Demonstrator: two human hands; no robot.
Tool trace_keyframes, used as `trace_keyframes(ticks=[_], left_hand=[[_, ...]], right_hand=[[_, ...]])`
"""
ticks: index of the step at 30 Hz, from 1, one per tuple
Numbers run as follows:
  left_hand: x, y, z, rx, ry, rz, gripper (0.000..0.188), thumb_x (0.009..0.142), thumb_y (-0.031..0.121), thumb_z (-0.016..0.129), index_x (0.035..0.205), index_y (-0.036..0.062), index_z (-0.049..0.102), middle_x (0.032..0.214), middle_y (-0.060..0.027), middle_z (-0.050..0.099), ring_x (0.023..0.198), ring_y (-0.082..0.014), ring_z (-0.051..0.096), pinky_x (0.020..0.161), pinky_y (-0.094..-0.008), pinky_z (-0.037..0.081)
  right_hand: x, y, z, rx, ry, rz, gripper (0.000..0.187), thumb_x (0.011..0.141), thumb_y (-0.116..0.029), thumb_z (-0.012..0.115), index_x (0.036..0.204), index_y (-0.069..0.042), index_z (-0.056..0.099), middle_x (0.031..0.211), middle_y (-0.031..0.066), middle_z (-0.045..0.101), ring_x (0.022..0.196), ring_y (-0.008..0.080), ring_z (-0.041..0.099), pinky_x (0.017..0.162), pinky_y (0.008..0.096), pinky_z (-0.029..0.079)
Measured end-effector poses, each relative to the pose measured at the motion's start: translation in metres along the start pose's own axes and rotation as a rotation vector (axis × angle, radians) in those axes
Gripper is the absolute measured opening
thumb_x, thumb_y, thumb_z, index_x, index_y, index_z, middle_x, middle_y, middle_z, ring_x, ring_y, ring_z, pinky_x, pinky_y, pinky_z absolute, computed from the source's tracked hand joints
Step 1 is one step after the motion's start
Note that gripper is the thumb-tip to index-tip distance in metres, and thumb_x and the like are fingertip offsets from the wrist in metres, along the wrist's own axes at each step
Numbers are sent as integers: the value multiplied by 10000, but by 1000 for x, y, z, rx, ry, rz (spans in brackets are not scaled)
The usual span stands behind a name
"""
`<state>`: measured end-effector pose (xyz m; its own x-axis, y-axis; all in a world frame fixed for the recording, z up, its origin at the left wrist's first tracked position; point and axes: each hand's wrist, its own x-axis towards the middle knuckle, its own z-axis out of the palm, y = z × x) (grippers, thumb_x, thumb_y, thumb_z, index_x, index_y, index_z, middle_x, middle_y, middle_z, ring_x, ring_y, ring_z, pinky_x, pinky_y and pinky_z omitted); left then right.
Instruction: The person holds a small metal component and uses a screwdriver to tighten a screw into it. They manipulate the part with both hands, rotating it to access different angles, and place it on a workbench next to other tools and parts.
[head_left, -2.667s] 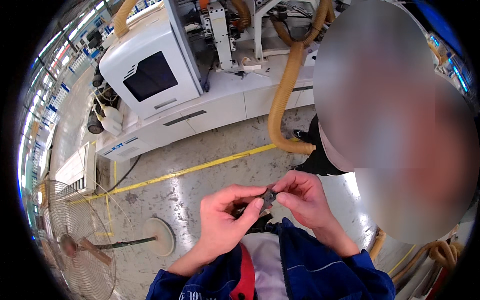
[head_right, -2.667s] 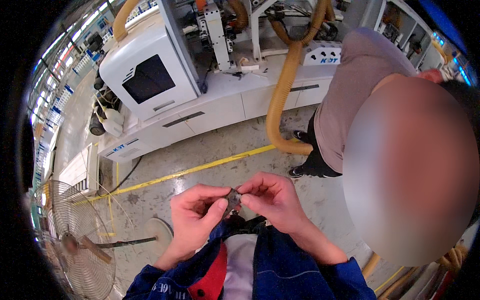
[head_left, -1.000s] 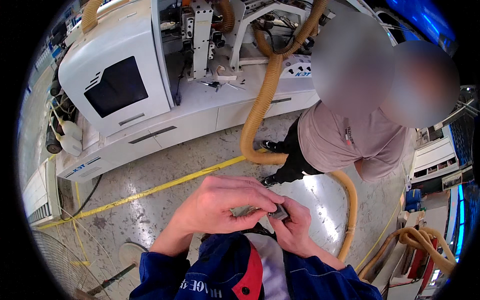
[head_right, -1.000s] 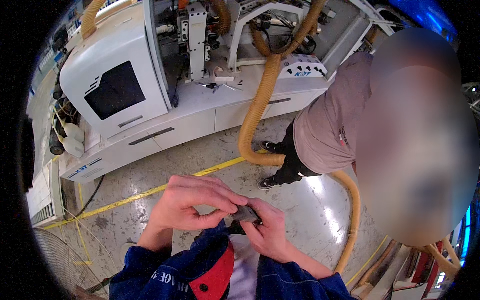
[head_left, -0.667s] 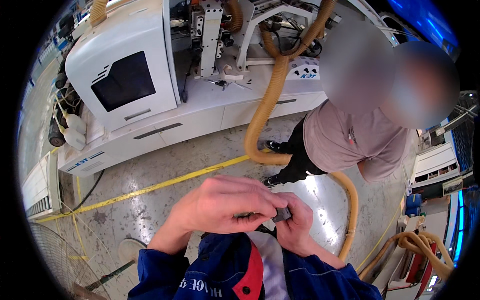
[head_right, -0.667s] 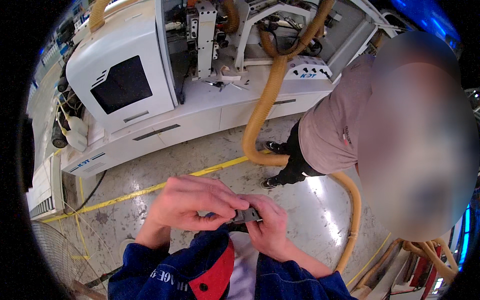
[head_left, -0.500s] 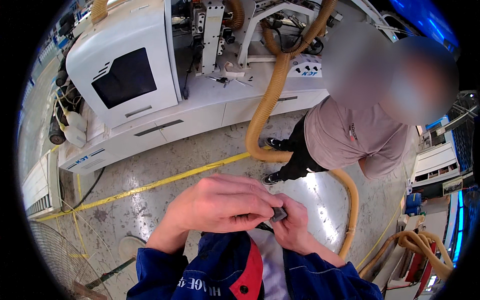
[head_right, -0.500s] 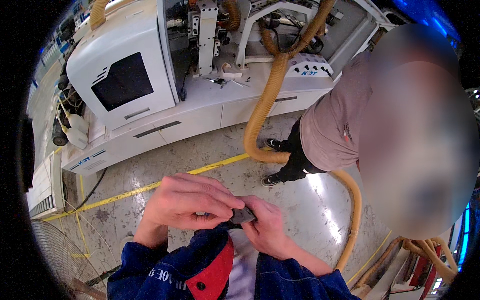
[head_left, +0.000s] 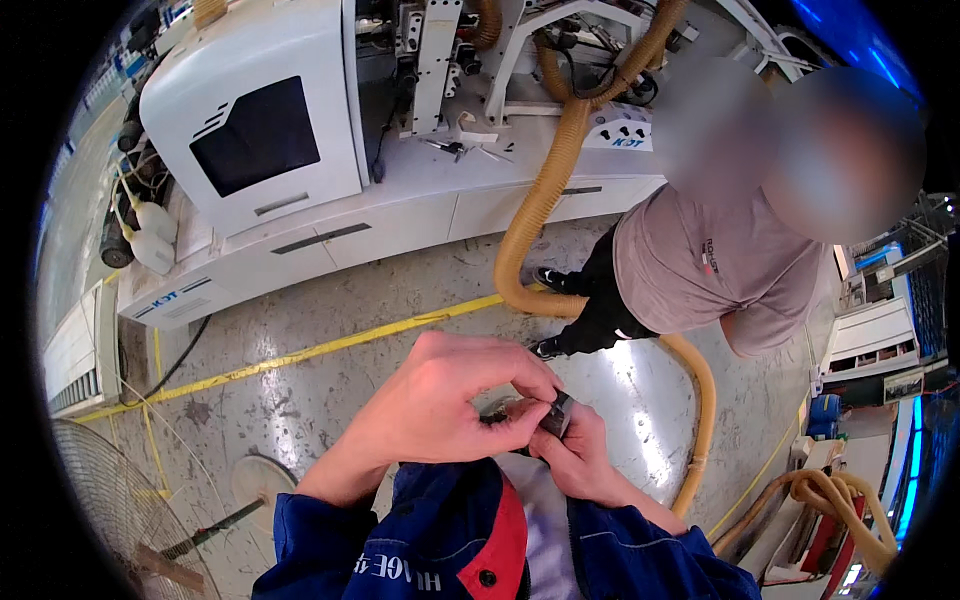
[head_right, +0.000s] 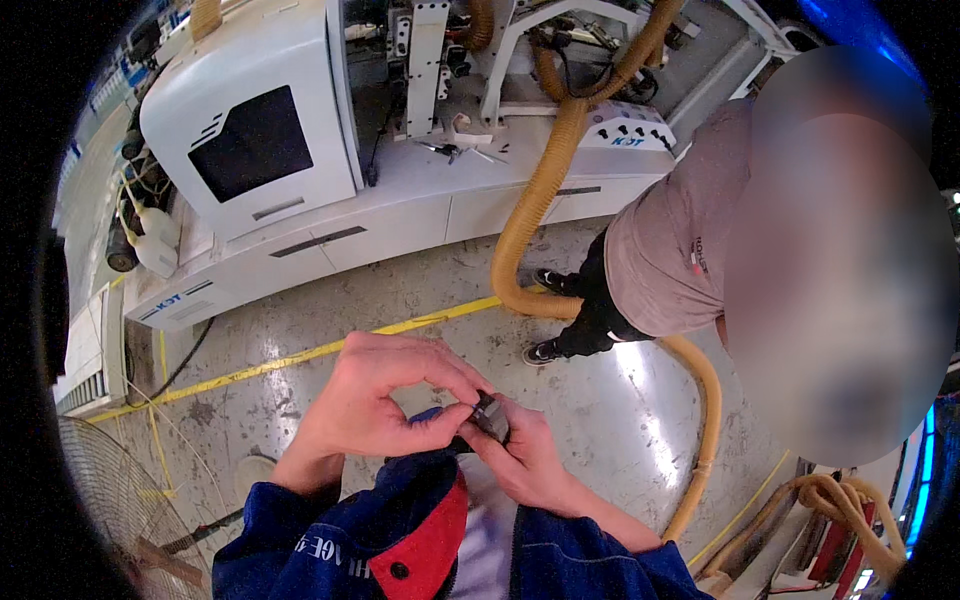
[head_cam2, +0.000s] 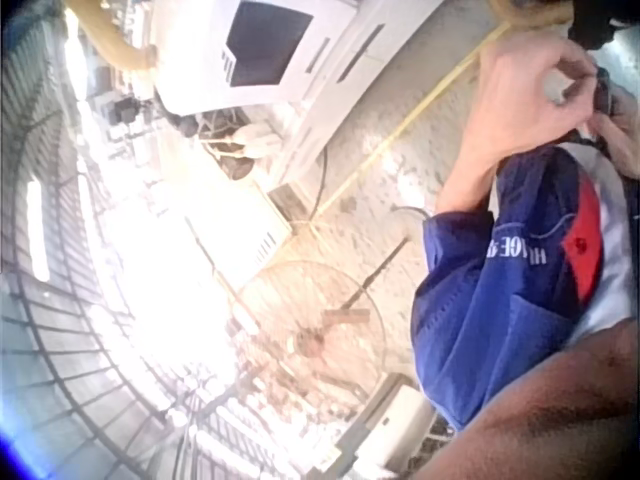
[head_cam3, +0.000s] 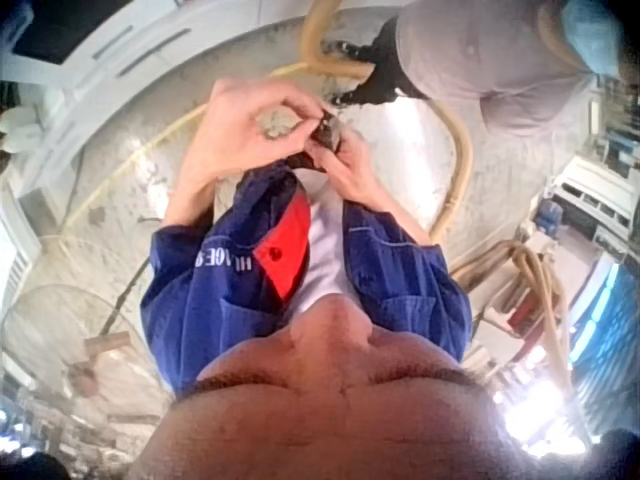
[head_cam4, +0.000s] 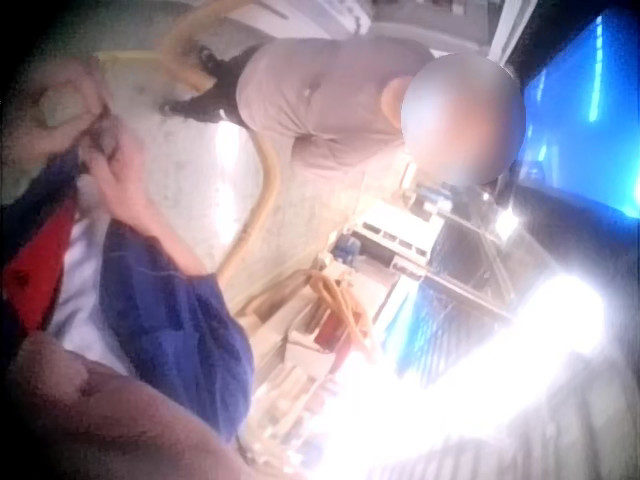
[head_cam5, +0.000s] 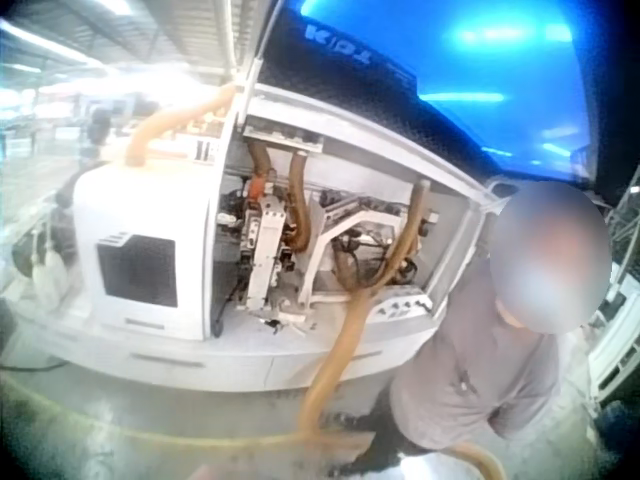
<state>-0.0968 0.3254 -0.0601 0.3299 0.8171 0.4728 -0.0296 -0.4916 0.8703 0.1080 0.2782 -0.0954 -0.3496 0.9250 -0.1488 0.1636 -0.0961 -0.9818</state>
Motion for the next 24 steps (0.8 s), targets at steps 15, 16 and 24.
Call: trace_keyframes(ticks=[15,16,24], left_hand=[[0,12,15,-85,-53,-291,71,752,6,728,811,5,689,853,-94,731,822,-169,708,767,-291,552],[-1,11,17,-109,-51,-311,66,760,2,722,816,1,689,859,-93,730,828,-164,705,770,-292,553],[-1,14,23,-139,-37,-360,62,781,-3,706,842,-10,694,858,-91,725,813,-142,693,758,-283,560]], right_hand=[[-17,4,-14,25,-82,1,95,944,-70,620,1008,-2,638,818,54,684,757,131,645,679,297,505],[-18,5,-14,35,-80,13,100,946,-76,619,1013,-3,637,817,49,684,738,123,636,660,288,500],[-27,7,-18,199,-107,97,138,954,-130,626,1046,-27,638,787,17,666,589,52,540,513,225,427]])
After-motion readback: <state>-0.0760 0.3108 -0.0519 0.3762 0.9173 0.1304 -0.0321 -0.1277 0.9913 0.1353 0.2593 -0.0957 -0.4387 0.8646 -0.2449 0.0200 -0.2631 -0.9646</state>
